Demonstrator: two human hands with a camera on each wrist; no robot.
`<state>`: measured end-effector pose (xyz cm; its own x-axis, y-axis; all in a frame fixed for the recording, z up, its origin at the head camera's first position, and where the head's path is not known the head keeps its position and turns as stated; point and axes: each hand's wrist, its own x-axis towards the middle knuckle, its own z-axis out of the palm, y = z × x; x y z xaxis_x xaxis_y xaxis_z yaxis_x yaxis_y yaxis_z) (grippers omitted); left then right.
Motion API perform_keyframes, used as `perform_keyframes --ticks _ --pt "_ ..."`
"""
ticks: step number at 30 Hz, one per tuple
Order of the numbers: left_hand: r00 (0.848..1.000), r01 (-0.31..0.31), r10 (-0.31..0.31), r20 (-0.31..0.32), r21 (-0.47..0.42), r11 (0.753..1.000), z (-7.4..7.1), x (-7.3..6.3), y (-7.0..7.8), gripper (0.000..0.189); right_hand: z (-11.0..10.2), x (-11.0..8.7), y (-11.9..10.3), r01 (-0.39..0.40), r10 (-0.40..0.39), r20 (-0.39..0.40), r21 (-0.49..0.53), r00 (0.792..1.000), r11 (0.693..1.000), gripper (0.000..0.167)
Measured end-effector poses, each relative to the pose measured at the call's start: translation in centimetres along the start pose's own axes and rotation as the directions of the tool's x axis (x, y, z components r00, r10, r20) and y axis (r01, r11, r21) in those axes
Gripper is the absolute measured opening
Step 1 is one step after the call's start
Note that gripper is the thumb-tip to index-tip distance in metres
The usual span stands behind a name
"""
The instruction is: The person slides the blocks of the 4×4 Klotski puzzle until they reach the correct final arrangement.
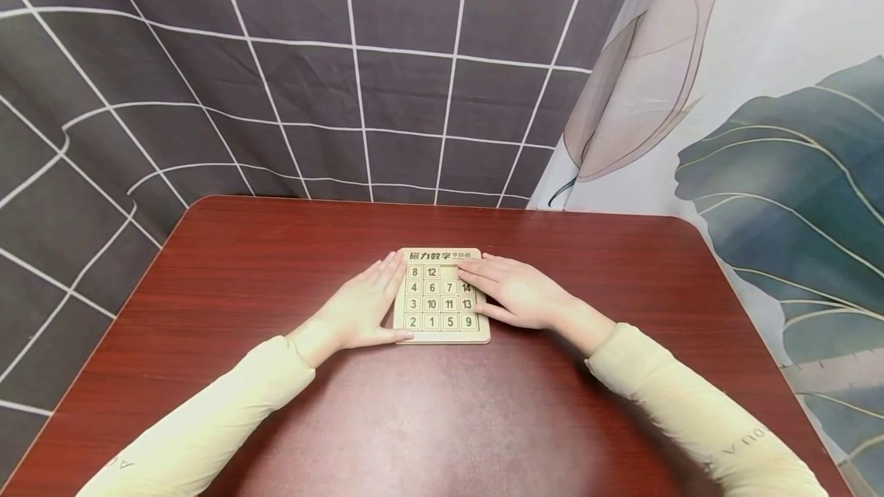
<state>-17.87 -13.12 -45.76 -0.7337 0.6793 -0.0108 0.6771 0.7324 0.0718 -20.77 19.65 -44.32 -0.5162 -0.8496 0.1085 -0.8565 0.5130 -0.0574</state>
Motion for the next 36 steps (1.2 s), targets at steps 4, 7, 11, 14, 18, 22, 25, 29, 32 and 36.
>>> perform_keyframes --ticks 4,7,11,14,18,22,25,29,32,36 --pt "1.000 -0.002 0.002 -0.006 -0.001 1.000 0.0 0.0 0.0 0.114 0.1 1.1 -0.3 0.002 -0.002 0.010 0.006 1.000 1.000 0.063" --pt "1.000 -0.001 0.001 0.002 -0.004 1.000 -0.1 -0.1 0.1 0.114 0.3 2.0 -0.6 0.010 -0.010 0.021 -0.007 1.000 1.000 0.063" --pt "1.000 0.003 -0.003 0.012 -0.008 1.000 -0.4 -0.1 0.3 0.114 0.5 2.8 -0.9 0.019 -0.019 0.033 -0.016 0.999 1.000 0.062" --pt "1.000 0.005 -0.004 0.013 -0.007 1.000 -0.4 -0.1 0.4 0.114 0.6 3.3 -1.1 0.025 -0.025 0.050 -0.007 0.998 1.000 0.063" --pt "1.000 0.005 -0.005 0.014 -0.003 1.000 -0.3 -0.1 0.3 0.114 0.5 3.6 -1.3 0.031 -0.031 0.068 -0.003 0.997 1.000 0.063" --pt "1.000 0.005 -0.005 0.017 0.005 1.000 -0.1 -0.1 0.1 0.114 0.2 3.3 -1.2 0.022 -0.021 0.070 -0.007 0.997 1.000 0.061" --pt "1.000 0.006 -0.006 0.014 0.007 1.000 -0.1 -0.2 0.0 0.114 0.0 2.8 -1.0 0.014 -0.013 0.060 -0.010 0.998 1.000 0.060" --pt "1.000 0.006 -0.006 0.007 0.000 1.000 -0.1 -0.2 0.0 0.113 -0.1 2.1 -0.7 0.011 -0.011 0.042 0.004 0.999 1.000 0.059" --pt "1.000 0.007 -0.007 0.005 0.001 1.000 -0.1 -0.2 0.0 0.113 0.0 1.8 -0.4 0.014 -0.015 0.029 0.016 0.999 1.000 0.058" --pt "1.000 0.006 -0.006 0.008 0.005 1.000 -0.2 -0.2 0.1 0.113 0.1 1.7 -0.4 0.014 -0.015 0.026 0.015 1.000 1.000 0.059"
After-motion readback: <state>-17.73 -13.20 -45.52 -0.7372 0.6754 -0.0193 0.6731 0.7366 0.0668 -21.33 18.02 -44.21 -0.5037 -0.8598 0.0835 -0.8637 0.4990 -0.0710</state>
